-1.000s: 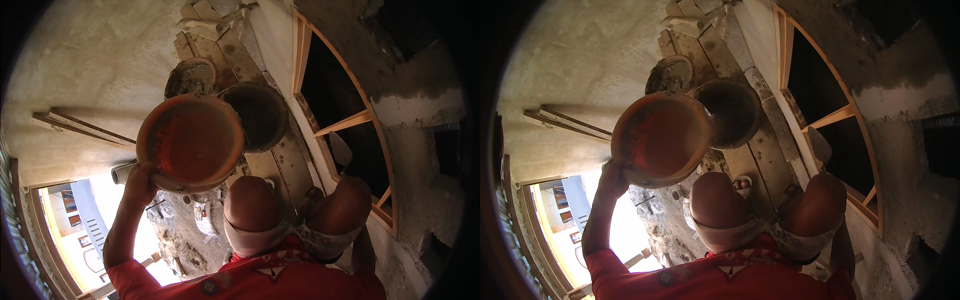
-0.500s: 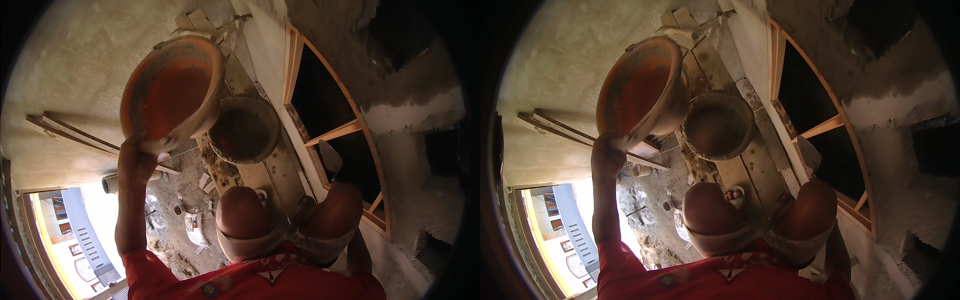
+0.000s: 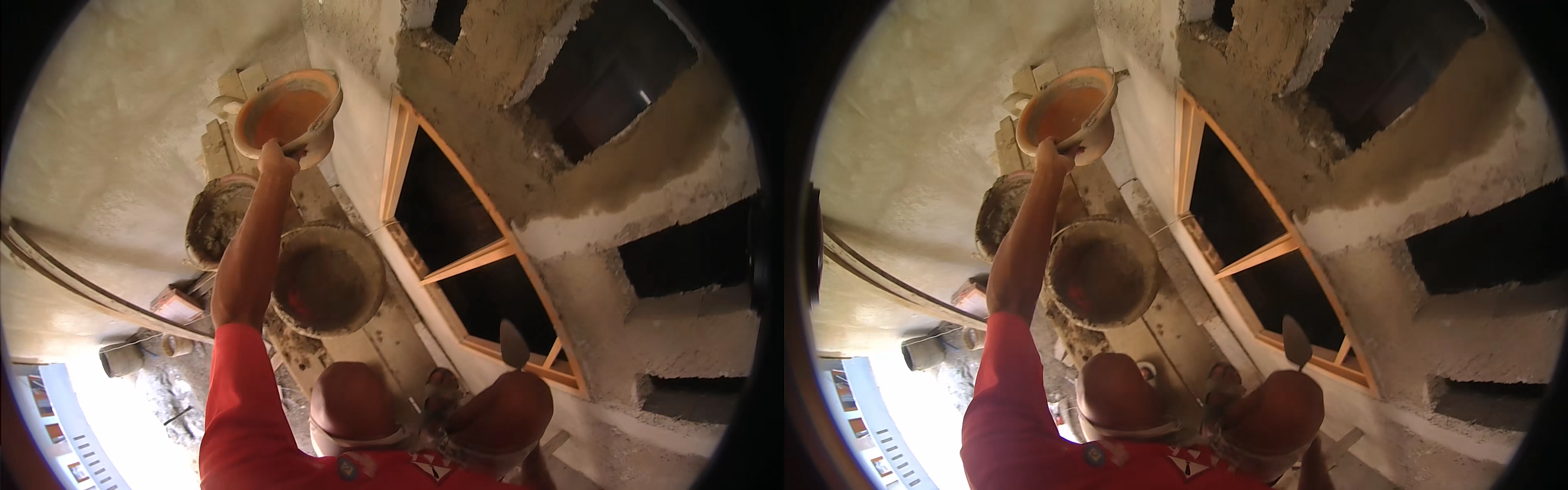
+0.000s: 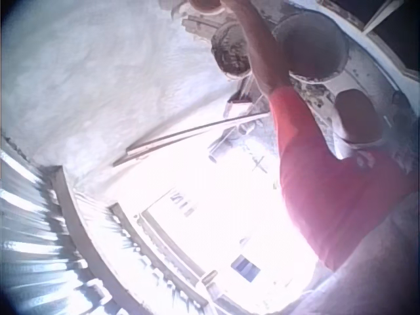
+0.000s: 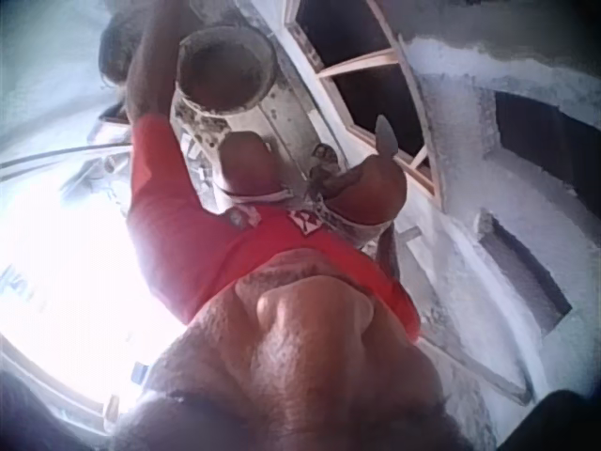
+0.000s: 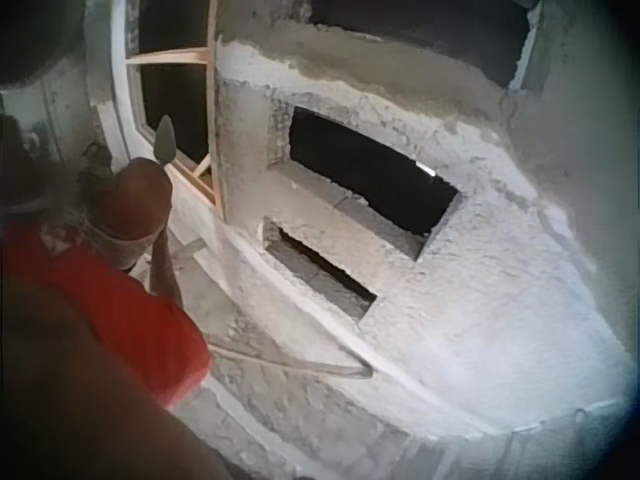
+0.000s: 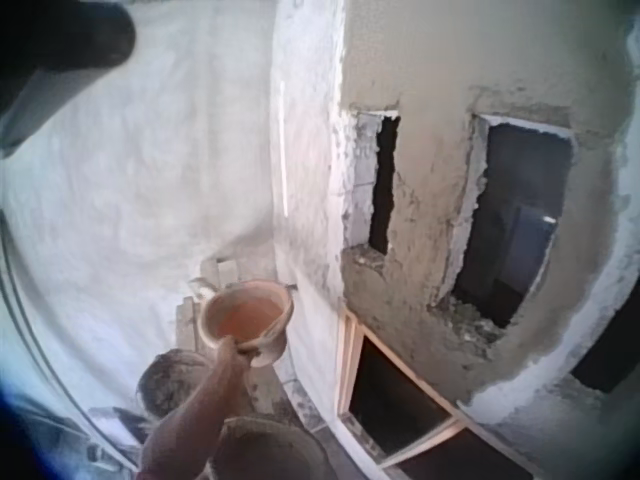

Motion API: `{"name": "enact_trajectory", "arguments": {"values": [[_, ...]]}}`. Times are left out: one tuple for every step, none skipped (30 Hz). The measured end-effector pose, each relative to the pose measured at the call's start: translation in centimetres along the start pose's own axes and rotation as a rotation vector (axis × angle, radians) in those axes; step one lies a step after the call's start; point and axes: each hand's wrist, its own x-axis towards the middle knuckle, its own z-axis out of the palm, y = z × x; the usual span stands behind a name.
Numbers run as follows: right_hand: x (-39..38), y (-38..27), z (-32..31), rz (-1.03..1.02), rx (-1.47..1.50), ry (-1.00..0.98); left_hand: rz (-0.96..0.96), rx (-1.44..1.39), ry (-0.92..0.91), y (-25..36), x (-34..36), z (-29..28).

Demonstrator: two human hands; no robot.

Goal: The person smooths plaster on a wall using a wooden straight edge and then applies more plaster from a bucket using a trowel.

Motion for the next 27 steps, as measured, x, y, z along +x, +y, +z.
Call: {"name": "enact_trajectory", "arguments": {"values": [[-0.5, 0.2, 0.5, 0.018, 0.017, 0.001, -0.066, -0.173, 0.131, -1.2, 0.6, 1.2], [-1.1, 0.6, 1.2, 0.038, 0.033, 0.004, -0.060, -0.216, 0.182, -2.4, 0.6, 2.5], [-1.6, 0.8, 1.8, 0.060, 0.051, 0.010, -0.053, -0.256, 0.237, -3.1, -0.1, 3.6], [-2.1, 0.9, 2.8, 0.082, 0.066, 0.010, -0.040, -0.291, 0.302, -3.4, -0.4, 3.9], [-2.5, 0.9, 3.9, 0.087, 0.084, -0.013, 0.001, -0.302, 0.292, -2.9, 0.7, 2.5], [-2.8, 0.7, 5.1, 0.082, 0.101, -0.044, 0.057, -0.313, 0.289, -2.4, 2.4, 0.5], [-2.9, 0.7, 5.9, 0.086, 0.115, -0.054, 0.104, -0.330, 0.281, -1.9, 3.4, -0.7], [-3.4, 1.5, 6.2, 0.123, 0.127, -0.014, 0.082, -0.350, 0.363, -4.6, 0.9, 3.2], [-3.6, 1.6, 6.7, 0.132, 0.141, -0.015, 0.090, -0.357, 0.377, -5.1, -0.2, 4.4], [-3.9, 1.6, 7.0, 0.147, 0.158, -0.017, 0.089, -0.358, 0.386, -5.3, -0.5, 4.8], [-3.4, 1.6, 7.0, 0.146, 0.163, -0.022, 0.086, -0.382, 0.421, -4.7, -0.8, 4.6], [-3.0, 1.2, 6.7, 0.144, 0.163, -0.029, 0.077, -0.402, 0.451, -4.3, -0.8, 4.2], [-2.7, 1.1, 6.6, 0.146, 0.165, -0.031, 0.056, -0.422, 0.473, -4.4, -0.5, 4.1], [-2.6, 1.0, 6.6, 0.146, 0.161, -0.033, 0.048, -0.432, 0.450, -4.4, 0.4, 2.9], [-2.5, 0.9, 6.7, 0.141, 0.160, -0.038, 0.044, -0.442, 0.428, -4.0, 1.6, 0.9], [-2.2, 0.8, 6.5, 0.144, 0.156, -0.024, 0.051, -0.461, 0.429, -4.3, 1.5, 1.0], [-2.4, 1.1, 6.6, 0.150, 0.155, -0.010, 0.043, -0.455, 0.429, -4.2, 1.3, 0.8], [-2.3, 1.0, 6.7, 0.149, 0.158, -0.018, 0.046, -0.413, 0.480, -3.8, 2.4, 0.0], [-2.4, 1.0, 6.6, 0.153, 0.160, -0.030, 0.056, -0.367, 0.536, -3.6, 3.5, -0.9], [-2.3, 1.1, 6.7, 0.154, 0.162, -0.037, 0.069, -0.322, 0.594, -3.6, 4.7, -1.7], [-2.2, 1.3, 6.2, 0.169, 0.157, -0.024, 0.050, -0.344, 0.579, -4.6, 4.2, -0.5], [-2.1, 1.5, 5.4, 0.182, 0.153, -0.004, 0.030, -0.363, 0.567, -5.4, 2.7, 1.2], [-1.8, 1.2, 4.8, 0.185, 0.143, -0.003, 0.025, -0.380, 0.561, -5.5, 1.8, 1.6], [-1.9, 1.3, 4.9, 0.183, 0.140, -0.017, 0.026, -0.366, 0.577, -5.3, 2.3, 0.6], [-1.9, 1.2, 4.7, 0.178, 0.136, -0.026, 0.029, -0.353, 0.593, -5.2, 3.1, -0.3], [-2.1, 1.4, 4.7, 0.173, 0.134, -0.034, 0.032, -0.340, 0.609, -5.0, 3.8, -1.6], [-1.5, 1.1, 3.8, 0.169, 0.120, -0.028, 0.012, -0.349, 0.646, -5.2, 3.0, -0.8]]}}
